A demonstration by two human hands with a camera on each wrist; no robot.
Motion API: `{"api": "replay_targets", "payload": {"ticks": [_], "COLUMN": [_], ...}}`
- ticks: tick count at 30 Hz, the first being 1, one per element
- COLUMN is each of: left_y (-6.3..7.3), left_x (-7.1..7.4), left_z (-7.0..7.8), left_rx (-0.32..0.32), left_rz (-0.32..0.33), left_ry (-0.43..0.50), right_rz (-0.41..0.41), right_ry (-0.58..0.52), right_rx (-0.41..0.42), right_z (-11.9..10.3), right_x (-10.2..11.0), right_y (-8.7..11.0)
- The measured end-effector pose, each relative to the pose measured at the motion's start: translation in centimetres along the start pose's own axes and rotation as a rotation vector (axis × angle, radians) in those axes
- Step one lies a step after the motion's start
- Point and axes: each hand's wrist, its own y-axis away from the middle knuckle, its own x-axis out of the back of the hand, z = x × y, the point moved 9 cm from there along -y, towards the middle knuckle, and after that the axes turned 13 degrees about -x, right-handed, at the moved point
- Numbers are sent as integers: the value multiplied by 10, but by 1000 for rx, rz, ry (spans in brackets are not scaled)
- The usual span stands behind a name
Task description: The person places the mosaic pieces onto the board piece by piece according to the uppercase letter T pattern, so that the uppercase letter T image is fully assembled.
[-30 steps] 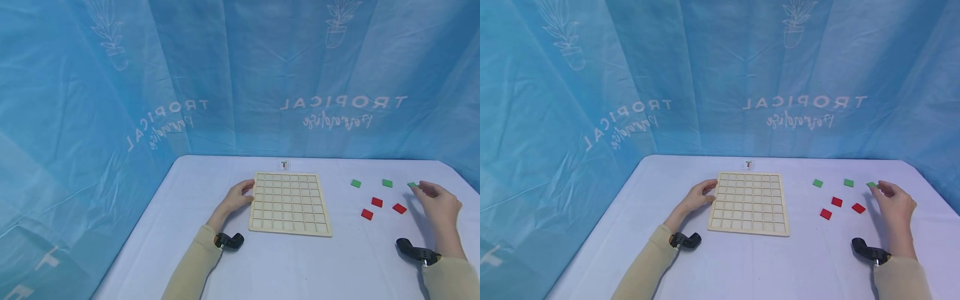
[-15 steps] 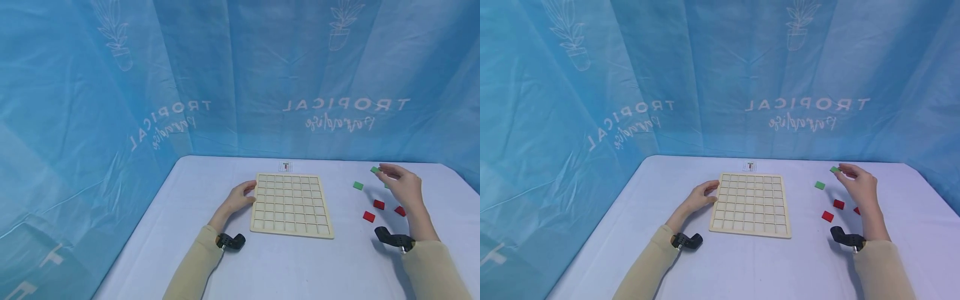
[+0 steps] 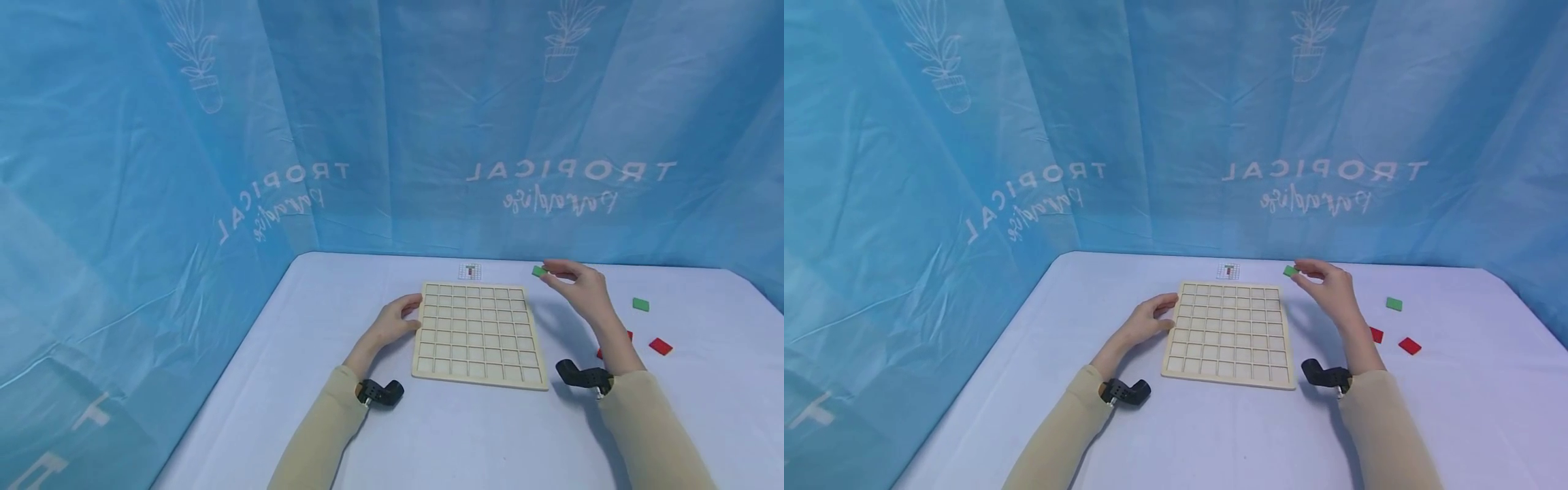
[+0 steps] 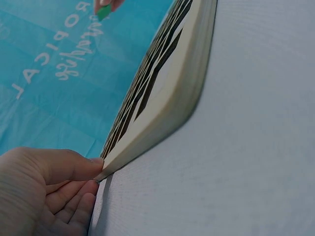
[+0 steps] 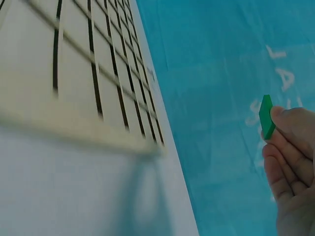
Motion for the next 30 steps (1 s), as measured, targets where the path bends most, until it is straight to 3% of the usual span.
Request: {"api": "replay_targets", "payload": {"ticks": [5, 8, 19, 30], "left_y": [-1, 0, 1, 0], "left_x": [0, 0, 1, 1], "left_z": [0, 0, 2, 1], "left_rx": [-5, -1, -17, -21], "left_rz": [-6, -10, -5, 1], "left_ry": [-2, -9, -6, -3], "right_rz": [-157, -222, -301, -339], "right_ry": [-125, -143, -185, -218], "right_rx": [63, 89, 108, 128], "right_z": [-83, -111, -138, -141], "right_x": [-17, -29, -69, -97], "right_y": [33, 44, 48, 50]}}
